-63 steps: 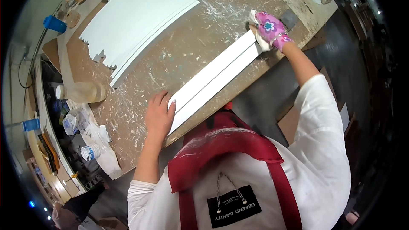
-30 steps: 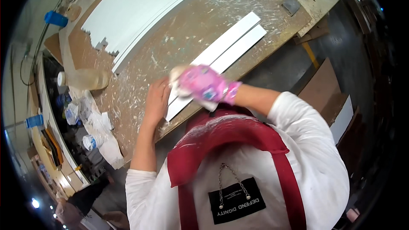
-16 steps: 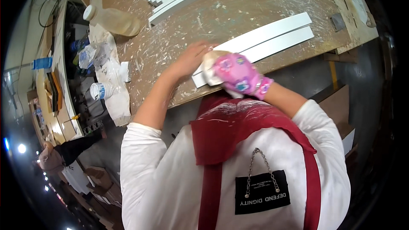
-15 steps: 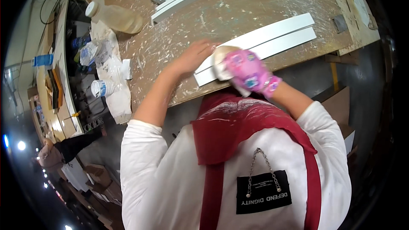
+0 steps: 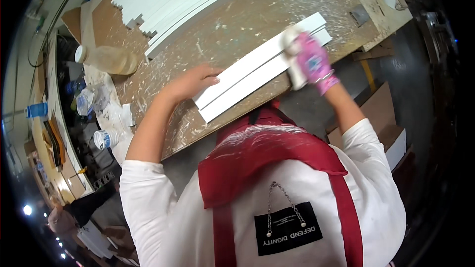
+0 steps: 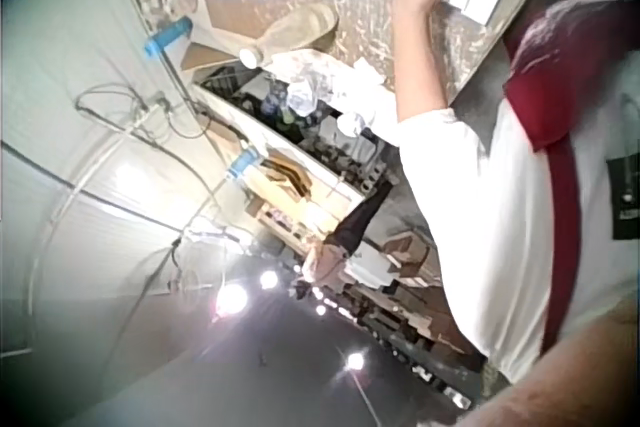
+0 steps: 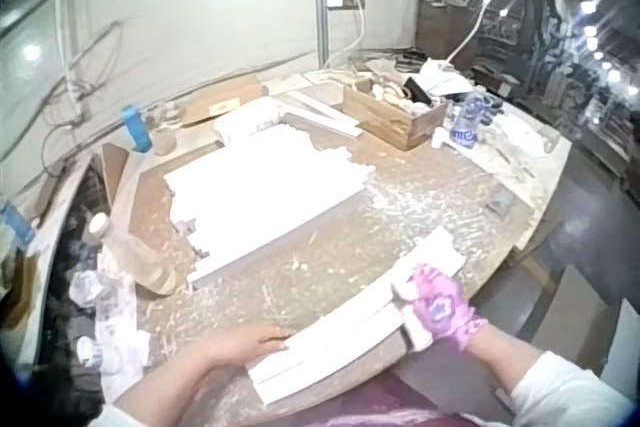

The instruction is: The person cleans multiple white wooden planks by applying a liquid from a bottle onto a cloth and wiping the surfaces and edges. The person then stacks the cleaned planks together on a workbench and uses a small sanding block on the top of the stack.

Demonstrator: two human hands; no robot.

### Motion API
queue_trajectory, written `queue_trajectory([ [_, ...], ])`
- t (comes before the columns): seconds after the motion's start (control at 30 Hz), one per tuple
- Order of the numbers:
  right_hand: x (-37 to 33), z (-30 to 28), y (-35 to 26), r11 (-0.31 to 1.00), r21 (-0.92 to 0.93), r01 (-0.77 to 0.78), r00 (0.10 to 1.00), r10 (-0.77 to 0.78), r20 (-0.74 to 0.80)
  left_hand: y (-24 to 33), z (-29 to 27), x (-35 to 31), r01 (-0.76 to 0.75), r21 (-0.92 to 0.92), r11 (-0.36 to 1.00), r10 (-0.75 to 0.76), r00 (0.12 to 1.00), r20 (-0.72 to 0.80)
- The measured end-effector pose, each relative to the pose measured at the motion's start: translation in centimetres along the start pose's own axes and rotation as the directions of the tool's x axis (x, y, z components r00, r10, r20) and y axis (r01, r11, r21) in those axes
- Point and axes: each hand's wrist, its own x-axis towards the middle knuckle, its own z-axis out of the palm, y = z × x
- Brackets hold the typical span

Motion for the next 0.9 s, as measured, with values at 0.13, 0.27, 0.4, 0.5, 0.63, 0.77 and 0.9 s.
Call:
queue_trajectory([
  [0.13, 1.4, -7.7, 9.5, 0.939, 0.15, -0.309, 0.871, 0.343, -0.351, 3.1, 2.1, -1.1, 0.032, 0.322, 0.946, 0.075, 0.946, -0.315],
  [0.27, -1.3, -7.1, 10.6, 0.914, 0.354, -0.196, 0.899, 0.312, -0.307, 3.6, 5.3, -2.5, 0.08, 0.395, 0.915, 0.105, 0.899, -0.425],
  [0.4, -2.1, -5.2, 11.1, 0.915, 0.316, -0.25, 0.885, 0.348, -0.308, 3.9, 3.2, -1.9, 0.026, 0.001, 1.0, -0.024, 0.914, -0.404],
  [0.5, -0.1, -6.1, 5.1, 0.89, 0.456, -0.007, 0.919, 0.186, -0.348, 5.6, 1.2, -2.3, 0.201, -0.787, 0.583, -0.261, 0.964, 0.053],
  [0.63, 1.3, -3.7, -7.5, 0.718, -0.364, 0.592, 0.756, -0.652, -0.057, 6.8, 1.1, -1.7, 0.34, -0.902, 0.267, -0.321, 0.914, 0.249],
  [0.77, 0.1, 4.7, -9.2, 0.86, 0.25, 0.445, 0.864, -0.486, 0.131, 6.6, 1.5, -0.4, 0.208, -0.934, 0.292, -0.278, 0.952, 0.125],
  [0.9, 8.2, 1.9, -4.2, 0.9, 0.429, -0.074, 0.946, -0.073, 0.316, 4.6, 2.1, 0.5, 0.192, -0.977, 0.097, -0.196, 0.966, 0.17],
])
